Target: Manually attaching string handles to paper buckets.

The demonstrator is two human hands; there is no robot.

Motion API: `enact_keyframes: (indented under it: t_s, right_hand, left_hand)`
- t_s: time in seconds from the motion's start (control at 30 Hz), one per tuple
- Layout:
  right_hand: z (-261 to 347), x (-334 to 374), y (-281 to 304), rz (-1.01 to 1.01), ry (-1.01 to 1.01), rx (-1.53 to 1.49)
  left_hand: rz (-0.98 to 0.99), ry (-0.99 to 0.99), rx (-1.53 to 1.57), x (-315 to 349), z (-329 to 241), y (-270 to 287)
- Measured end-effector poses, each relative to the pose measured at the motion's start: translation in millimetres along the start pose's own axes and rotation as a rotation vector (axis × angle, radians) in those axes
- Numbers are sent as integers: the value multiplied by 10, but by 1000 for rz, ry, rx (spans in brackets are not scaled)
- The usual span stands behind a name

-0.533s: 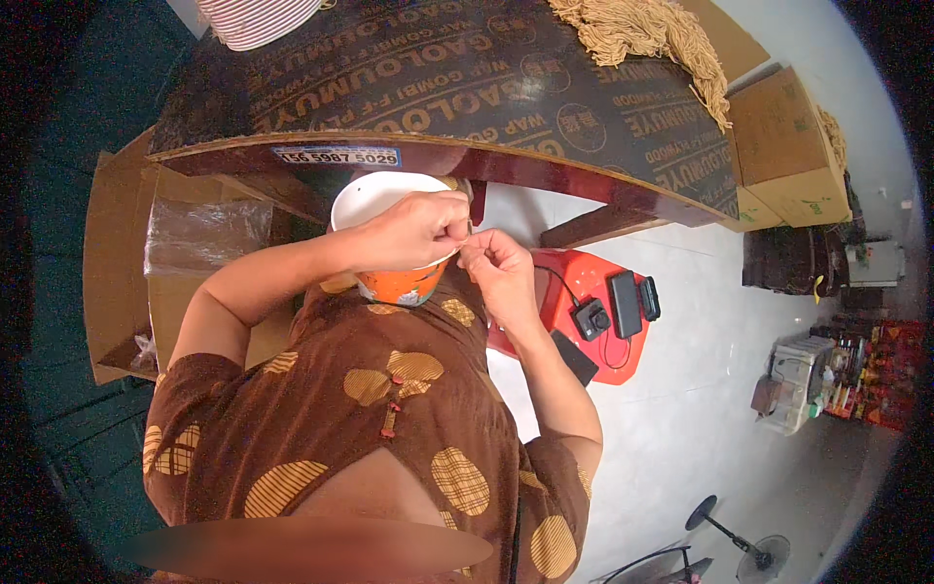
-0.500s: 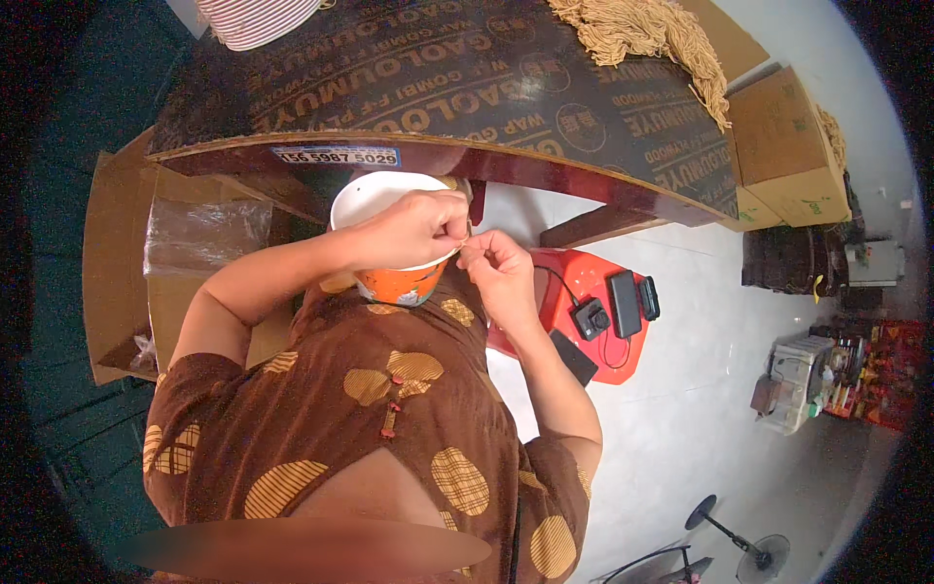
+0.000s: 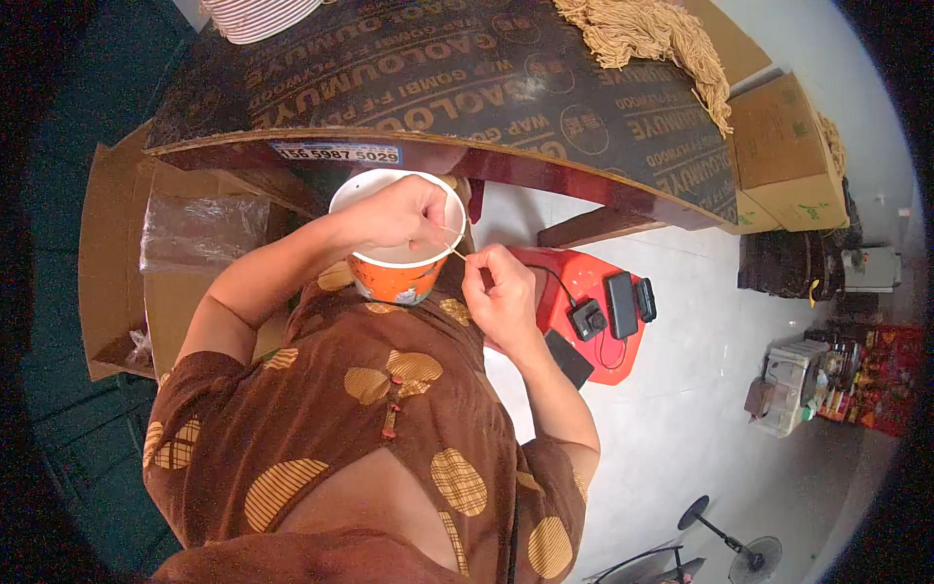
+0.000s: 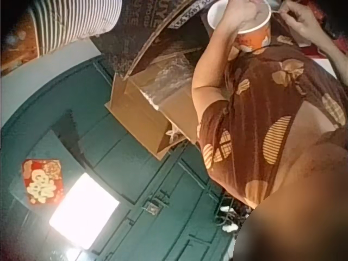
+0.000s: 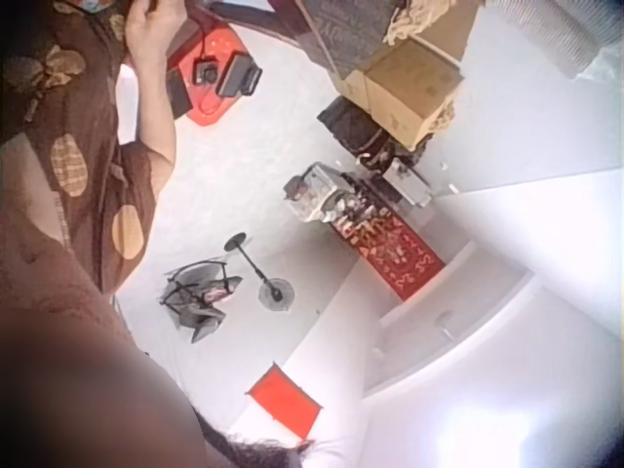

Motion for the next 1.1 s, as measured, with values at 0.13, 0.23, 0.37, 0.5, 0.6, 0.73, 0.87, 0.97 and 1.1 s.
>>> enact_keyframes:
  t_s: [0.13, 0.23, 0.37, 0.5, 0.6, 0.73, 0.87, 0.97, 1.1]
  right_hand:
    - [9, 20, -59, 62, 66, 91]
    - [57, 13, -75, 76, 130, 134]
    - [90, -2, -68, 68, 176, 110]
    - [126, 10, -71, 53, 92, 70]
    - [189, -1, -66, 33, 145, 38]
    - [212, -19, -53, 34, 117, -15]
    - [150, -18, -104, 73, 108, -50]
    - [111, 2, -119, 79, 89, -91]
    - [4, -3, -162, 84, -17, -162]
  left_hand:
    - [-57, 63, -36, 6, 63, 43]
    - [-79, 92, -30, 13, -11, 39]
    - [-126, 38, -41, 8, 25, 101]
    - [-93, -50, -35, 1, -66, 84]
    - [-50, -156, -95, -4, -180, 57]
    - [20, -205, -138, 20, -345, 5]
    - [50, -237, -189, 10, -400, 6]
    - [60, -250, -267, 11, -432, 21]
    - [52, -275, -261, 10, -463, 54]
Point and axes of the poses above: each hand's wrist, its own x-axis away from the middle knuckle, its own y-axis out of the back of the hand, z = x × y, the point moved 9 cm from there along -x, towards the middle knuckle, and after that the axes turned 13 degrees about -y, right-handed, at the moved point
